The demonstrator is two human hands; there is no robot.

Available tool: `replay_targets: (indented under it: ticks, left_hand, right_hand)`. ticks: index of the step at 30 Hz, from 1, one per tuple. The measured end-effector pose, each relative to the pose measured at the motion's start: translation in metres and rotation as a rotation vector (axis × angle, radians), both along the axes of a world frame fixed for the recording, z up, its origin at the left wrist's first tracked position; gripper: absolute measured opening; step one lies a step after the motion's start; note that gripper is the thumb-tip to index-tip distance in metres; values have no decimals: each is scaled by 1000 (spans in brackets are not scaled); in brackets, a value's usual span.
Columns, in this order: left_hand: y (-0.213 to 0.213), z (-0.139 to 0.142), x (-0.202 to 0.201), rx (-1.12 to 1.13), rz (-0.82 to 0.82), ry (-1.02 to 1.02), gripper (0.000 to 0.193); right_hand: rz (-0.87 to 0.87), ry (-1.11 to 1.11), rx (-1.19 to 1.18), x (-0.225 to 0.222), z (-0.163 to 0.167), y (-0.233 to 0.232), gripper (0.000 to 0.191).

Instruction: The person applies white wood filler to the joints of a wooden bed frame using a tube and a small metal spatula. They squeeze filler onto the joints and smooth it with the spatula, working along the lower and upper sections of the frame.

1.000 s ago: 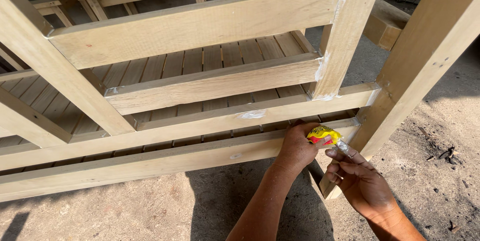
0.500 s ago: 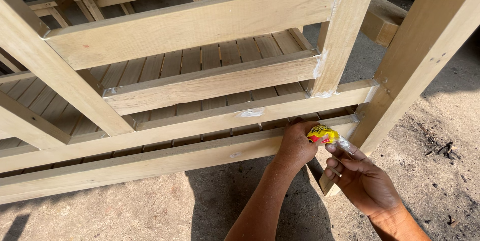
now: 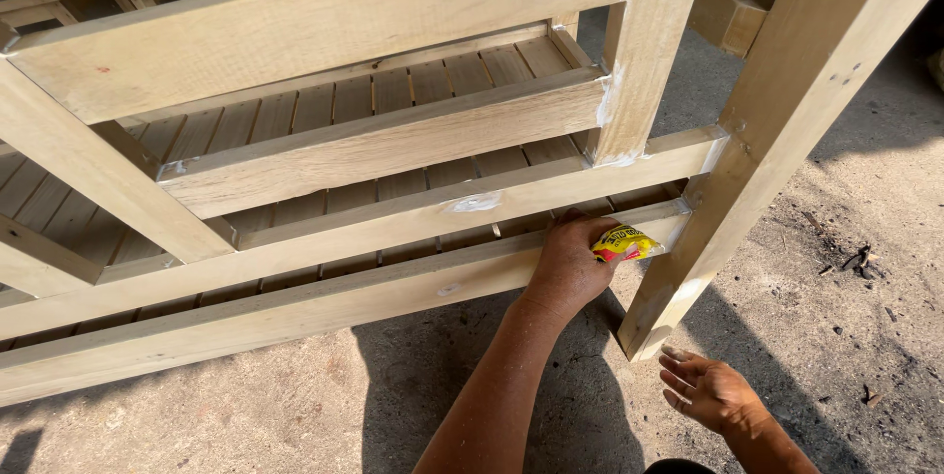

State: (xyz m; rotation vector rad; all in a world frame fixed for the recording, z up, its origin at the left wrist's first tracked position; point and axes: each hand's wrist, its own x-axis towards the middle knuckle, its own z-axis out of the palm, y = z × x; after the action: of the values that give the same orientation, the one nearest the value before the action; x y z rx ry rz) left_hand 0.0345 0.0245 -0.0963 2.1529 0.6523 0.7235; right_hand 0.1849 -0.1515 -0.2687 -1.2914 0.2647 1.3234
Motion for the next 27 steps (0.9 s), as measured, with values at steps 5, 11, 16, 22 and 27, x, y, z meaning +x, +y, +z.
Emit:
replay_targets:
  ticks: [5, 11, 16, 22, 27]
  left_hand:
    - [-1, 0, -2, 10, -7, -8, 41]
    - [-2, 5, -4, -43, 16, 57, 39]
    - [-3, 7, -4, -26, 11, 50, 38]
    - [-1, 3, -3, 3, 11, 34, 39]
    - [0, 2, -4, 24, 0, 42, 36]
  right_hand:
    - [-48, 0, -91, -13, 1, 19, 33]
    - [-89, 37, -94, -16, 9, 24, 31]
    - [-74, 55, -79, -14, 12, 29, 25]
    - [-63, 85, -71, -9, 5, 35, 22]
    - [-79, 62, -90, -2, 5, 37, 19]
